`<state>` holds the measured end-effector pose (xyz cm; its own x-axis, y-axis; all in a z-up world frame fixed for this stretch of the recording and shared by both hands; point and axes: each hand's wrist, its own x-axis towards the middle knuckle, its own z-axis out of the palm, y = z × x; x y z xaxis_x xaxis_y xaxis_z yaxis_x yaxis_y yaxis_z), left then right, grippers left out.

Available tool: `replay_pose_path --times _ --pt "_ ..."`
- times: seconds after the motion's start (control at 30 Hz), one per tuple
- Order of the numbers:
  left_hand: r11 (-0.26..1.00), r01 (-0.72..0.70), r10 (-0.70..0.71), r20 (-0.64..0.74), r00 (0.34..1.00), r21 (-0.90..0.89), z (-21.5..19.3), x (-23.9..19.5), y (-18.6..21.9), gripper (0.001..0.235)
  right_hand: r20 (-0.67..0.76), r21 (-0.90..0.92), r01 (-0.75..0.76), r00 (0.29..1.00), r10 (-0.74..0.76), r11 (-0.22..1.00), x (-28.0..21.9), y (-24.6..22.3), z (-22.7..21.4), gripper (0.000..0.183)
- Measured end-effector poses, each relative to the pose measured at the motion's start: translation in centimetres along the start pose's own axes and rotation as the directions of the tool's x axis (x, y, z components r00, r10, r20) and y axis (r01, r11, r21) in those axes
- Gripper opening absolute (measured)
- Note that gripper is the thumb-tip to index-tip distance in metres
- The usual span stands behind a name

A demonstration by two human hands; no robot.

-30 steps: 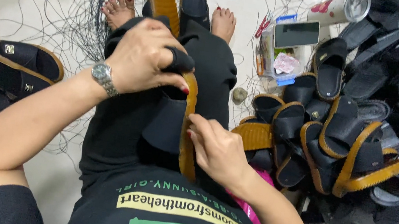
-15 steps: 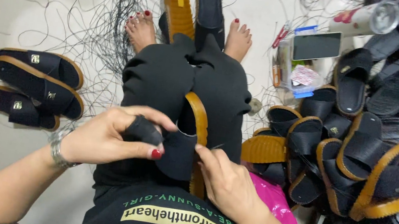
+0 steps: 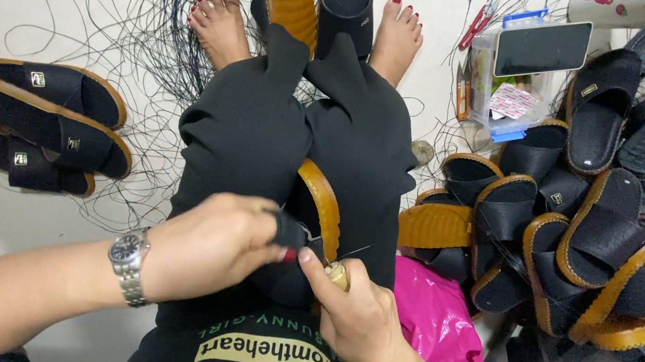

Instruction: The person sits on the floor and sews a black slipper using a needle and thread. They hold the slipper in their left hand and use their right hand to push the needle through the sole and upper, pulling the thread tight repeatedly.

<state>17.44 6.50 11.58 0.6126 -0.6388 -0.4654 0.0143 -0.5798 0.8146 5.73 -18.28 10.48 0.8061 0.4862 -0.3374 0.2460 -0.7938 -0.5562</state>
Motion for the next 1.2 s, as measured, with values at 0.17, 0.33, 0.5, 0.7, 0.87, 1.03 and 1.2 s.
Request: replay_pose_path --times 0.17,0.33,0.5,0.7,0.87,1.03,1.2 --pt "0.982 -0.169 0.152 -0.177 0.972 -0.083 -2.3 -0.7 1.4 0.021 -0.052 0.028 -0.027 0.998 0.028 0.999 0.2 -1.0 -1.2 0.059" --pt "1.000 -0.011 0.002 -0.313 0.950 -0.027 -0.8 -1.5 0.5 0.016 0.033 0.122 -0.034 0.999 0.030 0.992 -0.6 -1.1 -1.6 0.062" --pt "0.999 -0.038 0.041 -0.288 0.957 0.014 0.2 -1.0 0.4 0.020 0.024 0.005 -0.079 0.997 0.079 0.997 -0.7 -2.0 -1.1 0.068" --pt "0.973 0.007 0.041 -0.201 0.979 0.232 0.8 0.0 -0.5 0.049 -0.073 0.012 -0.051 0.996 0.052 0.999 0.4 -1.9 -0.9 0.057" --pt "0.932 -0.153 0.134 0.080 0.988 0.328 0.2 1.2 0.2 0.037 -0.184 0.026 -0.011 0.983 0.016 1.000 0.6 -1.7 -0.7 0.051" --pt "0.993 -0.058 0.054 0.039 0.998 0.105 -0.5 -0.4 0.1 0.041 -0.046 -0.068 -0.030 0.999 0.026 0.997 -0.4 -1.3 -2.3 0.067" --pt "0.979 -0.168 0.138 -0.237 0.962 -0.112 0.2 -2.3 1.8 0.023 0.443 -0.220 -0.129 0.870 0.217 0.967 -2.5 -0.8 -9.1 0.077"
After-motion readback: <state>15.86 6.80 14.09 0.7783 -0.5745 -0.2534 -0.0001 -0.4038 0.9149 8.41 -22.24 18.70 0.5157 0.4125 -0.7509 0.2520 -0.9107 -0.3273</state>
